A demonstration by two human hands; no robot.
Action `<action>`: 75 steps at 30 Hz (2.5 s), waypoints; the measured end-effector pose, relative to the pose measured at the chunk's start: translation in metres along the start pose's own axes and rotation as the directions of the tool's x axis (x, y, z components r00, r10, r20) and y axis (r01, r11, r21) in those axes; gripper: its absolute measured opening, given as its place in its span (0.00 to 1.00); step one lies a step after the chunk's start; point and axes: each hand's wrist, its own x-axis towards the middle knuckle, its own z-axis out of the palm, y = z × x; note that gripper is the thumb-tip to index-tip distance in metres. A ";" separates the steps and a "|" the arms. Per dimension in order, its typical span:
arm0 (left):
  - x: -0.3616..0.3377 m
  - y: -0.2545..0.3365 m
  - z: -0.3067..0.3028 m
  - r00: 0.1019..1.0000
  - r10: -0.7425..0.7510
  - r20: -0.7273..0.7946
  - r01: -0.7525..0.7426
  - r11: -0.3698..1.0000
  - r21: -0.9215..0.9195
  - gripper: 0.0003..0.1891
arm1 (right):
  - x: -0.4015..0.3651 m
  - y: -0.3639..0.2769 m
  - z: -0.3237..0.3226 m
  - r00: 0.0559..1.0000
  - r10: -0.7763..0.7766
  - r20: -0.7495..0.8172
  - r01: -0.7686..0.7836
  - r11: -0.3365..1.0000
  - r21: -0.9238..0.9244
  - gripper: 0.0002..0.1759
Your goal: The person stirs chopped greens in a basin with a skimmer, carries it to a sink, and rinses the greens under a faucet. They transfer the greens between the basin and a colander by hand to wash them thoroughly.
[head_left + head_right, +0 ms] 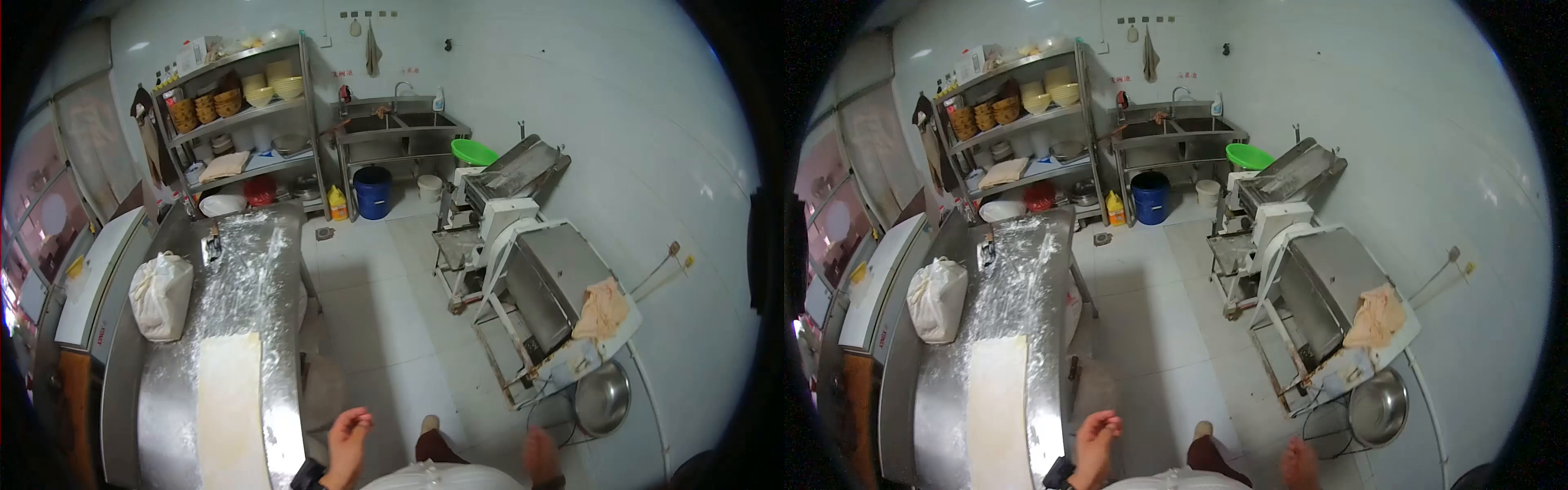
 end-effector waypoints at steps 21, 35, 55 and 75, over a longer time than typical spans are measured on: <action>0.568 0.037 0.117 0.957 0.142 -0.254 -0.131 0.990 0.059 0.07 | 0.686 -0.160 0.373 0.981 0.086 0.175 -0.030 0.954 -0.299 0.11; 1.013 0.083 0.262 0.981 0.153 0.116 -0.175 0.964 0.202 0.09 | 1.051 -0.316 0.347 0.947 -0.302 -0.113 0.312 0.946 0.083 0.17; 1.494 0.084 0.306 0.997 0.065 0.032 -0.067 0.996 0.054 0.05 | 1.142 -0.415 0.377 0.248 -0.662 -0.707 0.657 0.651 -0.379 0.08; 1.695 0.065 0.262 0.984 0.133 -0.118 -0.055 0.859 0.509 0.21 | 1.686 -0.228 0.816 0.994 -0.106 0.017 0.084 0.662 -0.745 0.15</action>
